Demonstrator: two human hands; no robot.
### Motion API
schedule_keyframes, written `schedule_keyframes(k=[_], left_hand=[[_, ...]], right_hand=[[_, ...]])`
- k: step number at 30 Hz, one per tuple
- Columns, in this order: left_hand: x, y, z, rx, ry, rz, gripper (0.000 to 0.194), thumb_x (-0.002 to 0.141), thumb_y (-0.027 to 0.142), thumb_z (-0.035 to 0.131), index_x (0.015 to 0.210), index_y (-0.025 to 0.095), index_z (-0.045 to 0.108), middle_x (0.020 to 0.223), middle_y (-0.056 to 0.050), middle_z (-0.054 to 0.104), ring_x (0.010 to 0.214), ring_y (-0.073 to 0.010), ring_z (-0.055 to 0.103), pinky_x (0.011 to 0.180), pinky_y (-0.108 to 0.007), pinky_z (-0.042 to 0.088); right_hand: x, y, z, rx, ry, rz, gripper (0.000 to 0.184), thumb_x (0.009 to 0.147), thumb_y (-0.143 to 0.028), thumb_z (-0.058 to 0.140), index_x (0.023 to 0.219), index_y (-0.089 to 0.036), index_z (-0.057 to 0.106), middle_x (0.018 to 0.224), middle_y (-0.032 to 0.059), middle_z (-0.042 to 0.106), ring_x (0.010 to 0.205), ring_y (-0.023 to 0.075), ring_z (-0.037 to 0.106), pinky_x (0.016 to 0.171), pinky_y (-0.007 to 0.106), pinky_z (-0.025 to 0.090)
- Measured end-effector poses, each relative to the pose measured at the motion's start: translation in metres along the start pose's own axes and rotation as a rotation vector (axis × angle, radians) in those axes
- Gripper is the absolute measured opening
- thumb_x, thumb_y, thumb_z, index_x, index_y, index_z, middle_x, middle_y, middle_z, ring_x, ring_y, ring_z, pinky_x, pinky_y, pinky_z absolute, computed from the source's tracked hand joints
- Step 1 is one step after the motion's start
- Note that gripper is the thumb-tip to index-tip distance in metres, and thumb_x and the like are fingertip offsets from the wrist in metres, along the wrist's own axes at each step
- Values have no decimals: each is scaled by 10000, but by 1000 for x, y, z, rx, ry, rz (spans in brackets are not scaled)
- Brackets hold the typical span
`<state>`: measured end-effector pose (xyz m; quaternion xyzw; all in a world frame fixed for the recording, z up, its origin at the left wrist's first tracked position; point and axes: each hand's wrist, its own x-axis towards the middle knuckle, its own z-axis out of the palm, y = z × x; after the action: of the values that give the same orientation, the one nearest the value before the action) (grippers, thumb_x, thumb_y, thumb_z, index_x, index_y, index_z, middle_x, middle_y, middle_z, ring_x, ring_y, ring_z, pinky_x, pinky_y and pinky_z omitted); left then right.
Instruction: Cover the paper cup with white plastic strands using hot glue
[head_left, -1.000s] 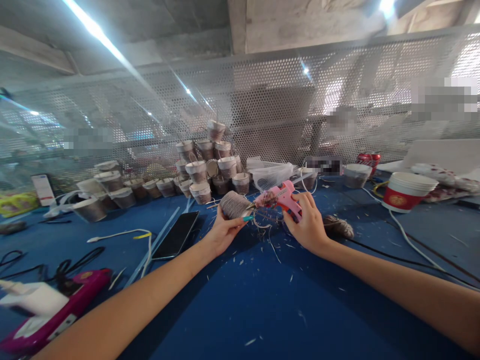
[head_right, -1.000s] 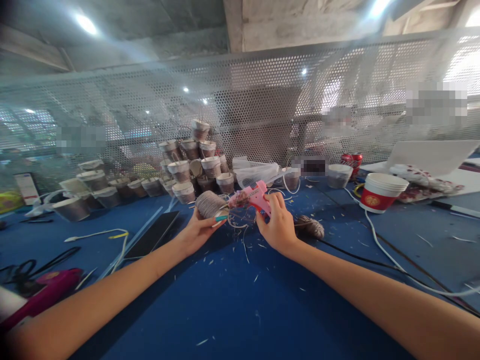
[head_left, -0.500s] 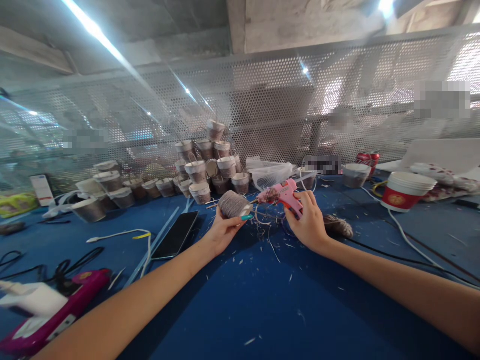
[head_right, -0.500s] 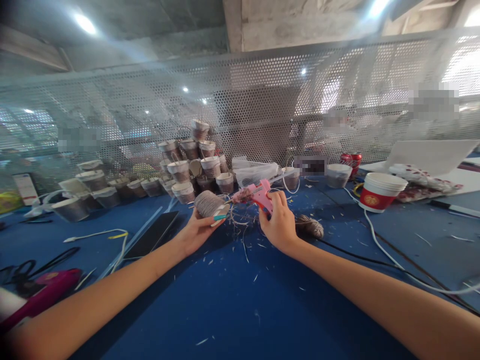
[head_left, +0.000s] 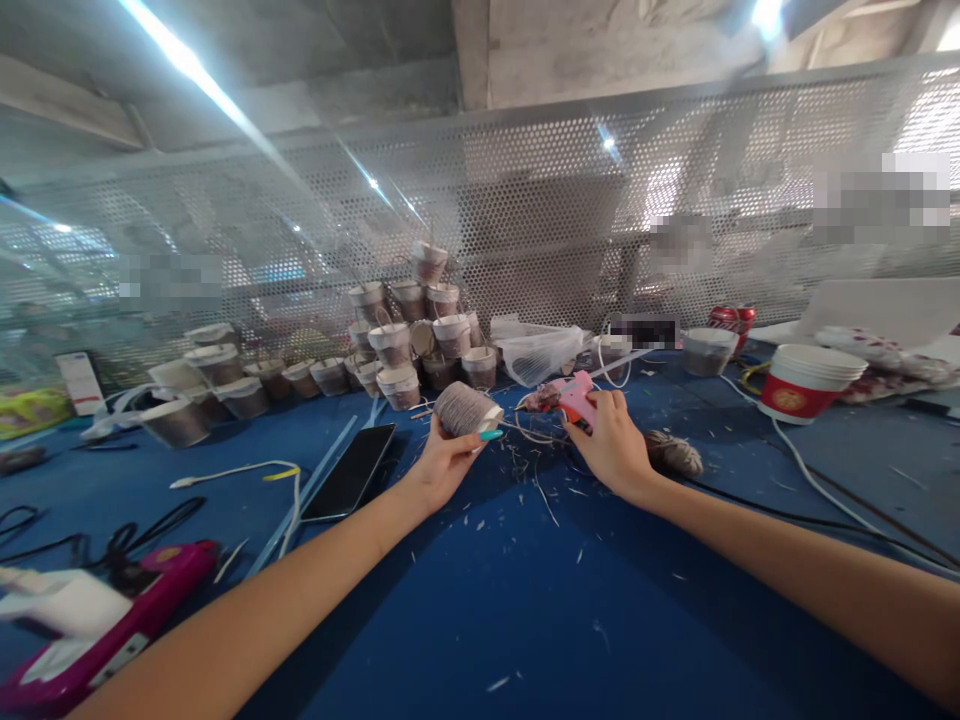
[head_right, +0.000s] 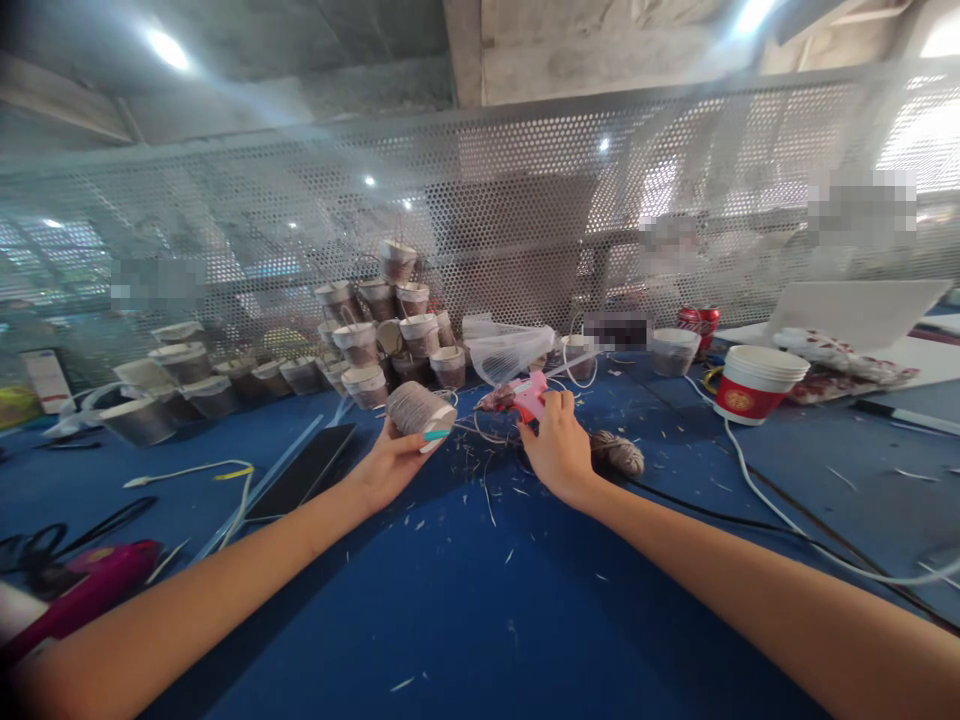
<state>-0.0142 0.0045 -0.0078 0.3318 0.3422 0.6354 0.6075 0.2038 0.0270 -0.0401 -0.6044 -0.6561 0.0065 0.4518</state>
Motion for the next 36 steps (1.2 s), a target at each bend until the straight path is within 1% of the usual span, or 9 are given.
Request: schedule_keyframes(k=[4,8,9,13,16,20,23,29,36], left_hand=[[-1,0,0,46,-31,-7,914,500,-93,697,1270,300,397,1036,-26,604,858,-164,631,789,-303,524],[-1,-1,0,75,-55,-19,881,521,-44,724,1276,280,405,1051,-36,618,895,-189,637,804,-320,528],[-1,-1,0,74,-55,-19,876,521,-39,728,1273,277,410,1054,-37,622,910,-195,636,820,-328,526],[-2,-2,2,80,-42,-30,846,510,-14,744,1247,262,433,1041,-46,633,946,-225,627,860,-381,510],[-4,-2,3,107,-59,-55,819,513,25,762,1230,255,442,1068,-62,629,990,-253,619,892,-423,495],[-5,-1,3,130,-73,-53,819,514,49,773,1233,267,447,1142,-64,610,1036,-248,608,910,-395,494],[-6,0,4,135,-74,-52,835,507,42,766,1248,251,444,1108,-58,624,1015,-244,616,879,-364,512],[-8,3,5,113,-83,-71,800,513,19,726,1242,219,465,1071,-67,638,950,-225,632,860,-348,511],[-7,3,1,87,-125,-89,837,507,20,703,1280,223,455,1037,-56,654,926,-223,634,862,-357,488]], right_hand=[[6,8,7,31,113,-43,299,686,-303,605,930,-195,471,966,121,519,929,313,498,783,486,423],[2,-6,-6,185,198,-203,281,703,-194,542,974,-189,466,1022,125,543,1013,306,476,900,531,351],[-1,-12,-12,261,172,-268,282,725,-174,521,1001,-197,468,1030,115,556,1017,290,482,907,515,352],[-16,-33,-31,535,-100,-517,297,763,-120,500,1035,-237,476,1130,79,588,1073,254,474,929,457,368],[-22,-39,-35,628,-283,-563,305,766,-100,496,1035,-243,482,1203,68,569,1120,246,457,978,469,343],[-23,-38,-33,645,-376,-518,294,760,-105,502,1021,-239,484,1242,69,554,1140,251,430,997,494,323],[-22,-35,-29,668,-417,-472,272,756,-119,514,999,-240,491,1248,62,559,1146,258,427,1007,510,300],[-19,-31,-20,924,-448,-286,240,744,-119,526,954,-236,511,1232,55,567,1181,238,454,1024,466,306],[-14,-30,-9,1148,-435,-12,200,680,-154,560,859,-225,505,1089,50,620,975,191,545,898,391,423]])
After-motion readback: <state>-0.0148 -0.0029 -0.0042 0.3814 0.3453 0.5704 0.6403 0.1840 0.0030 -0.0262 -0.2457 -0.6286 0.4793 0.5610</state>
